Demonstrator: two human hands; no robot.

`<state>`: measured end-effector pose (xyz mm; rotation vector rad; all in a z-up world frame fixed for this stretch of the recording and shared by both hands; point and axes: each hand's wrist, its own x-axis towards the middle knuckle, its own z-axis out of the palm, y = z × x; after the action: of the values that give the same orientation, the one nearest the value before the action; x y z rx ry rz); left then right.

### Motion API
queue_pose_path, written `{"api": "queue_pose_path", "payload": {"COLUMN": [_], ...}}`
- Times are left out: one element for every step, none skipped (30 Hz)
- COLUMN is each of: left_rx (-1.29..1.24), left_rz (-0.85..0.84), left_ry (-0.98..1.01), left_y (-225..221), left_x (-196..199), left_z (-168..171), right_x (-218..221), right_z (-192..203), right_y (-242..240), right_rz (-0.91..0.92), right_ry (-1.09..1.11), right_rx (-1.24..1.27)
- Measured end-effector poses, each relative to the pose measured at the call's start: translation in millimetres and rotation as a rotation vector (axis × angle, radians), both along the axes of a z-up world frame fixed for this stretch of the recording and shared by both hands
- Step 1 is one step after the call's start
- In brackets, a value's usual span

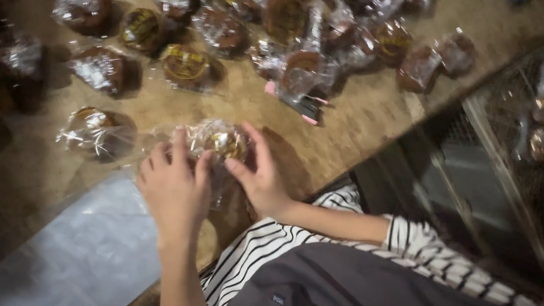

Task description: The person places individual plastic-wrapped bakery items into a larger clear plastic bag, organizing them inside before closing the bag by hand and placing it to the side.

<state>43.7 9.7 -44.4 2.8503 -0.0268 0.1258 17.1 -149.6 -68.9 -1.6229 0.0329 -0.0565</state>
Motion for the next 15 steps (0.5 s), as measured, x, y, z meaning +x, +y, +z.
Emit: {"api": "queue_pose_path", "payload": {"left_rx": [0.055,0.069,0.087,0.103,0.114,0.126,0.138,0.141,0.06,-0.024,-0.024,-0.056,-0.088,-0.091,-0.043], "left_rz": [0.008,0.034,0.013,-0.02,-0.005,-0.037,-0.07,-0.061,-0.099,-0.145,-0.144,-0.144,-0.144,-0.151,-0.151], "left_ry": [-0.04,-0.033,-0.094,-0.155,-0.149,-0.186,-0.223,-0.224,-0.205,-0.181,-0.178,-0.155,-0.131,-0.136,-0.214], "left_y": [-1.9,-3.5,-5.3,-8.0,-7.6,-10.2,-13.7,-15.6,-18.2,-21.2,-21.7,-23.1,-25.2,-26.0,-27.3], "left_x": [-0.7,-3.0,-5.1,-4.2,-10.7,-12.1,-13.5,-13.1,-12.8,-13.2,-9.2,-3.4,2.8,7.5,12.6], "left_z": [2.0,5.7,9.1,12.1,17.6,22.3,27.1,26.7,25.7,24.6,25.7,26.8,28.4,23.3,18.6], "right_x": [5.2,9.6,14.2,19.8,20.3,26.1,31.8,30.0,28.2,24.1,21.2,19.9,18.9,19.9,21.1], "right_z": [3.3,-0.4,-4.5,-8.6,-4.4,0.2,4.8,2.1,-1.1,-4.3,-14.9,-25.3,-35.3,-27.4,-19.1], "right_y": [-2.3,-2.8,-3.2,-4.2,-4.0,-7.2,-11.0,-10.3,-10.3,-11.0,-10.1,-10.2,-11.0,-11.2,-11.8], "right_rz": [-0.027,0.0,0.013,0.015,0.032,0.069,0.104,0.112,0.076,0.035,0.035,0.022,0.009,0.002,0.002], "right_ry": [0.083,0.089,0.085,0.08,0.084,-0.093,-0.274,-0.277,-0.13,0.024,0.027,0.063,0.098,0.093,0.114], "right_rx": [0.062,0.073,0.029,-0.018,-0.009,-0.275,-0.54,-0.537,-0.405,-0.275,-0.275,-0.087,0.101,0.098,0.063]}}
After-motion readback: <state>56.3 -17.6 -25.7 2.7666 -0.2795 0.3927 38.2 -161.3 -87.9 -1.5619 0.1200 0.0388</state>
